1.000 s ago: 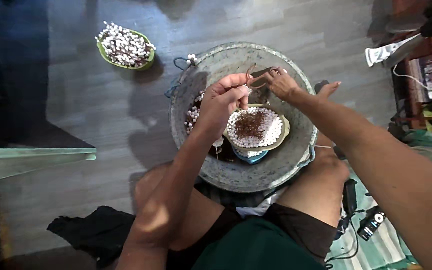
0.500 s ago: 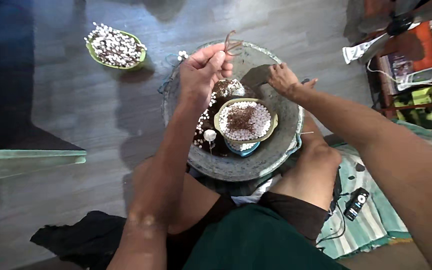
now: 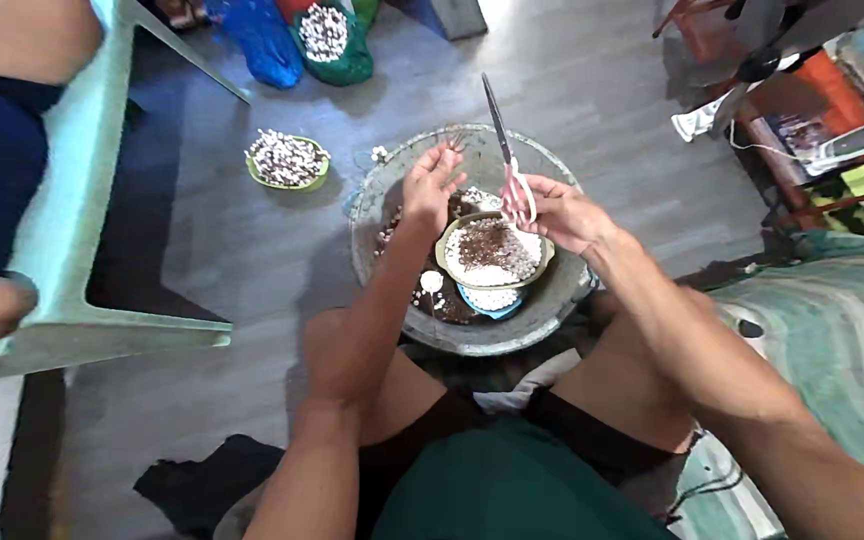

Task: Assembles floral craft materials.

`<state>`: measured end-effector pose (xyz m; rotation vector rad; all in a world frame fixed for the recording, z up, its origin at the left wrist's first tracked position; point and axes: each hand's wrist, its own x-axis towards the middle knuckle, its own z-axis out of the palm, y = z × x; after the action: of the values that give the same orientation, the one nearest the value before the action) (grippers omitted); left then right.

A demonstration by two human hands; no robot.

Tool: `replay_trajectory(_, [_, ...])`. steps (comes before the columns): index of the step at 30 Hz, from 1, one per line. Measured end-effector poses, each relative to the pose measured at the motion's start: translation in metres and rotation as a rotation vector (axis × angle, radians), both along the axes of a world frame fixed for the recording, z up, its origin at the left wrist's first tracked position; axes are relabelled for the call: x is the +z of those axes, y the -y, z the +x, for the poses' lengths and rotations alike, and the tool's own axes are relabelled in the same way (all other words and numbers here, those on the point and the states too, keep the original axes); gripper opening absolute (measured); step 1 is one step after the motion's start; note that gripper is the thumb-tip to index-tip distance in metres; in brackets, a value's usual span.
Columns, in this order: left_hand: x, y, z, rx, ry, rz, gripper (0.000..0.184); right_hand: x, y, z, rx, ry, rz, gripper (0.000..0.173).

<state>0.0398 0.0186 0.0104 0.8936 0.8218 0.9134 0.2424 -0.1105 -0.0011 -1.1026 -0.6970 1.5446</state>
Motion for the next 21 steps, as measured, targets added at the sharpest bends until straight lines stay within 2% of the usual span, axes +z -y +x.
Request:
replay_trajectory(3, [0.003, 0.008, 0.010, -0.132, 0.047, -0.011, 0.034, -0.004, 0.005, -0.018, 0.001, -0.006, 0.032, 0.044])
replay_trajectory(6, [0.003, 0.008, 0.016, -0.260, 0.165, -0.034, 0.035, -0.012, 0.011, -0.031, -0.011, 0.156, 0.064, 0.048])
replay_trajectory(9, [0.002, 0.013, 0.019, -0.263, 0.209, -0.062, 0.024, -0.016, 0.019, -0.041, -0.050, 0.306, 0.065, 0.053])
replay_trajectory(11, [-0.002, 0.017, 0.023, -0.301, 0.289, -0.058, 0.020, -0.023, 0.022, -0.043, -0.023, 0.215, 0.029, 0.042])
replay_trajectory(13, [-0.004, 0.021, 0.030, -0.318, 0.328, -0.072, 0.019, -0.032, 0.020, -0.039, 0.086, -0.059, -0.028, 0.023])
replay_trajectory(15, [-0.005, 0.024, 0.035, -0.308, 0.259, -0.048, 0.022, -0.036, 0.019, -0.037, 0.194, -0.278, -0.052, 0.020])
replay_trajectory(16, [-0.006, 0.021, 0.036, -0.301, 0.214, -0.017, 0.026, -0.034, 0.018, -0.037, 0.207, -0.296, -0.050, 0.022])
replay_trajectory(18, [-0.009, 0.008, 0.035, -0.208, 0.119, 0.051, 0.027, -0.026, 0.013, -0.030, 0.158, -0.159, -0.057, 0.026])
replay_trajectory(21, [-0.006, -0.011, 0.023, -0.062, -0.004, 0.184, 0.024, -0.021, 0.012, -0.019, -0.012, 0.211, -0.106, 0.032])
